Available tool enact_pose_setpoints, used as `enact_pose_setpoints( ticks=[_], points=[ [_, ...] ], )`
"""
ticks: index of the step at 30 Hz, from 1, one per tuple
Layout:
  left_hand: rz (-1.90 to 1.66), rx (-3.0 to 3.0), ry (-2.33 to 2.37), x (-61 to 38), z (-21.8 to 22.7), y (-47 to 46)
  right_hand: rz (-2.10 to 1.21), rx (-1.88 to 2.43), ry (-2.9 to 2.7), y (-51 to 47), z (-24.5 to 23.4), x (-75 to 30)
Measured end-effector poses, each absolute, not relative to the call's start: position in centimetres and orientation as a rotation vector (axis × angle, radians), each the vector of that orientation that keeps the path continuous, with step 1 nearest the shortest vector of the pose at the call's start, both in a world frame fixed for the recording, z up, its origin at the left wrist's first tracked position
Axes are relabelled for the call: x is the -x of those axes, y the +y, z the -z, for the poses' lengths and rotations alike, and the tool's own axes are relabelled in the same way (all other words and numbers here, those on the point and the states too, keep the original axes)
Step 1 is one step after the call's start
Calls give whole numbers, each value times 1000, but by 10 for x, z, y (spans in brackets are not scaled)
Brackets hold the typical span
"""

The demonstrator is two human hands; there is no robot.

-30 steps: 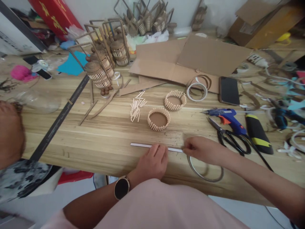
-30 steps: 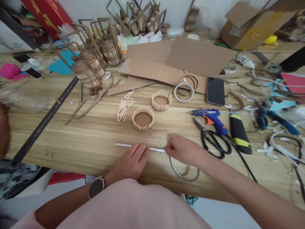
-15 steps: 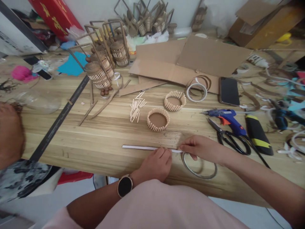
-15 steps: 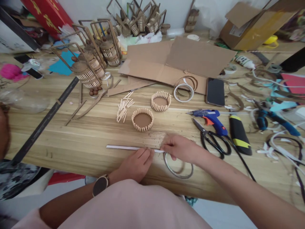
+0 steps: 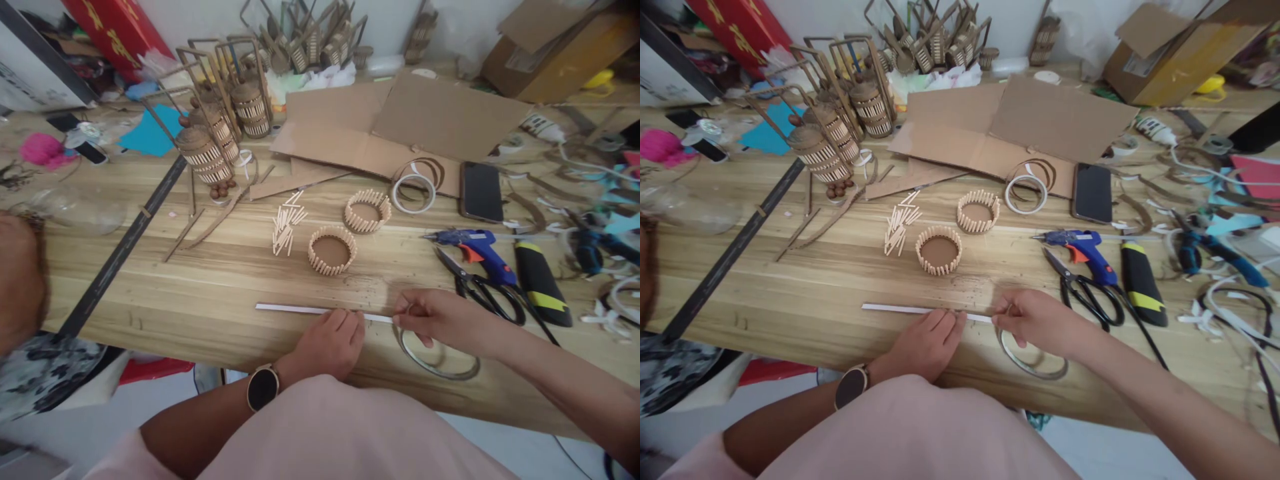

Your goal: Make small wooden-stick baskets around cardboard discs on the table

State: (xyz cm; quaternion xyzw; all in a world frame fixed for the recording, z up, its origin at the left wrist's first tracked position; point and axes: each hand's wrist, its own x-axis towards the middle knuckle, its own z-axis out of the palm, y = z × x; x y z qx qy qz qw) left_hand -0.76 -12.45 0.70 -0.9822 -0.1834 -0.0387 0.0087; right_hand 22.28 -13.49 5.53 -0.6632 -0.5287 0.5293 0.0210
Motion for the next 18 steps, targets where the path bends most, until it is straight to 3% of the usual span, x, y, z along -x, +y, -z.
enact_pose_setpoints(
  ticks=[18],
  points=[
    [94, 3082, -578, 2, -12, -122, -1474, 2259, -1872, -139, -47, -241]
  ],
)
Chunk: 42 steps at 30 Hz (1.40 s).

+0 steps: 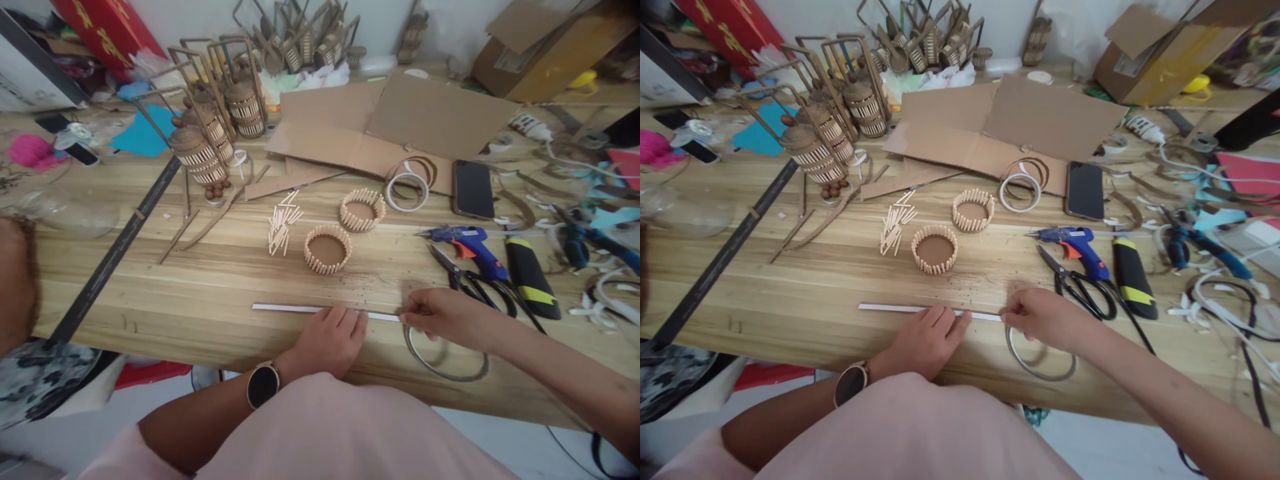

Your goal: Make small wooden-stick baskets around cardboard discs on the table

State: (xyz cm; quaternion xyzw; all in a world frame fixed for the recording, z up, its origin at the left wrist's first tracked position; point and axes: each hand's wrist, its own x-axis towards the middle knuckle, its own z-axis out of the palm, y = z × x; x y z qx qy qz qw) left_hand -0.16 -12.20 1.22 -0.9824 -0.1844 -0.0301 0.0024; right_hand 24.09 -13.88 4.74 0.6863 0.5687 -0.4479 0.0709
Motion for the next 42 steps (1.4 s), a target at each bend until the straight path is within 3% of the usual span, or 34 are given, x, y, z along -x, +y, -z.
enact_pose_setpoints(
  ticks=[32, 42],
  points=[
    [281, 3035, -594, 1, -7, -123, 926, -1899, 1638, -117, -71, -216],
    [112, 3170, -680, 10, -17, -112, 770, -1969, 1850, -143, -76, -225]
  ],
)
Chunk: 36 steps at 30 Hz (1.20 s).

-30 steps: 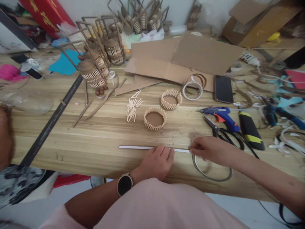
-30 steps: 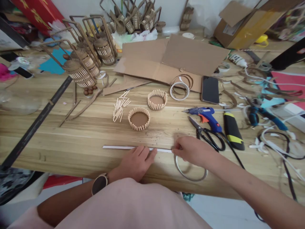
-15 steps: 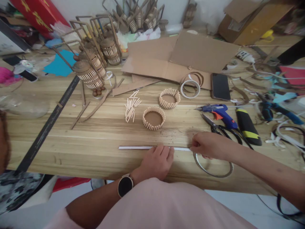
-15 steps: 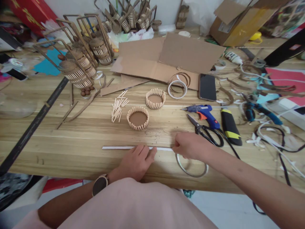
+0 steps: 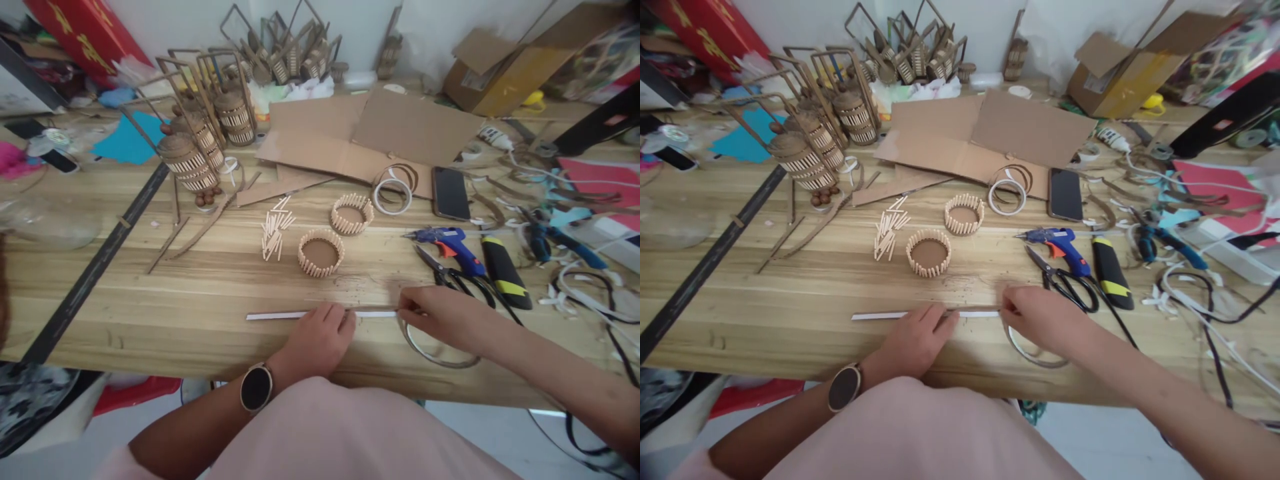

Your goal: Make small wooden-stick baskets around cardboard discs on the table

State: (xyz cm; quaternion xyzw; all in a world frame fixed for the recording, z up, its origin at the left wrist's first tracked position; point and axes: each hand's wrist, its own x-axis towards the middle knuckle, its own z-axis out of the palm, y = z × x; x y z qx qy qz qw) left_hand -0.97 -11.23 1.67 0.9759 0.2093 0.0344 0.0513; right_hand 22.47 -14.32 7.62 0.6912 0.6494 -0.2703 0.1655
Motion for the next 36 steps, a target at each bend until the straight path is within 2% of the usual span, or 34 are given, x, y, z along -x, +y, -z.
enact_pose_setpoints(
  ticks=[3, 7, 11, 14, 20, 26, 31, 36],
  points=[
    [-169, -2885, 758, 11, -22, -103, 726, -2040, 2037, -158, -80, -231],
    [-180, -2761, 692, 8, -38, -93, 732, -2103, 2298, -170, -83, -231],
    [-155, -2589, 711, 18, -56, -88, 847, -2108, 2125, -174, -88, -232],
    [-183, -2542, 845, 41, -63, -82, 814, -2190, 2011, -174, -94, -241],
    [-334, -2696, 1145, 92, -75, -47, 576, -2402, 1916, -155, -112, -262],
    [-304, -2780, 1568, 73, -97, 9, 61, -2379, 1808, -108, -121, -243],
    [-171, -2839, 1580, 47, -80, 29, 14, -2253, 1696, -84, -112, -222],
    [-96, -2931, 1378, 44, -57, 11, 14, -2153, 1717, -91, -98, -206]
  ],
)
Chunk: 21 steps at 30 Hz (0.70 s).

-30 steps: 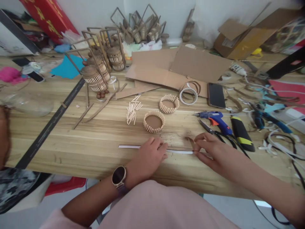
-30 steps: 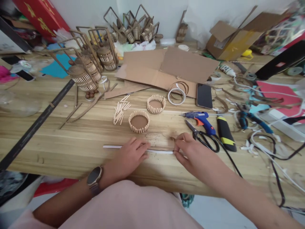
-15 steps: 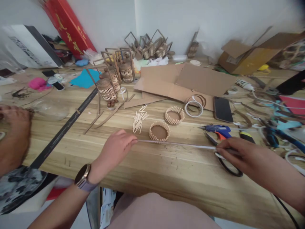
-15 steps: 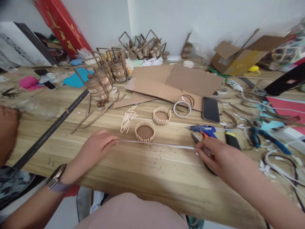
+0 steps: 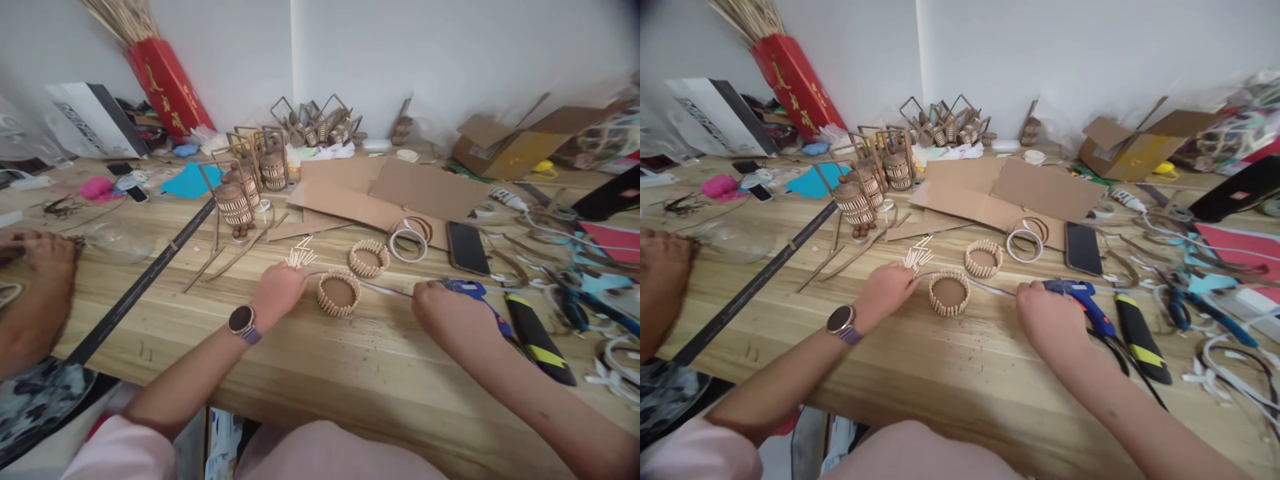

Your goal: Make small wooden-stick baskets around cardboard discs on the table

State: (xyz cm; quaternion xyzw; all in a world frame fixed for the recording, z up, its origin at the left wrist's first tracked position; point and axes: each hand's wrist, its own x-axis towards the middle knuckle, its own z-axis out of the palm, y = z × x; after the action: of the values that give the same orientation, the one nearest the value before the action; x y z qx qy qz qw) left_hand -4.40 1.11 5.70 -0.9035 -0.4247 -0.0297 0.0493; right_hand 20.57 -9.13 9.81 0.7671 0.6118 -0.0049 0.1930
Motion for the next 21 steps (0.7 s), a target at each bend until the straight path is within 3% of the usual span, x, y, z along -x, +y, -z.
enact_pose_setpoints(
  ticks=[13, 21],
  points=[
    [231, 3077, -434, 45, -27, 0, 304, -1940, 1911, -105, -88, -149],
    [195, 3071, -472, 38, -33, -1, 373, -2003, 1911, -93, -92, -139]
  ],
)
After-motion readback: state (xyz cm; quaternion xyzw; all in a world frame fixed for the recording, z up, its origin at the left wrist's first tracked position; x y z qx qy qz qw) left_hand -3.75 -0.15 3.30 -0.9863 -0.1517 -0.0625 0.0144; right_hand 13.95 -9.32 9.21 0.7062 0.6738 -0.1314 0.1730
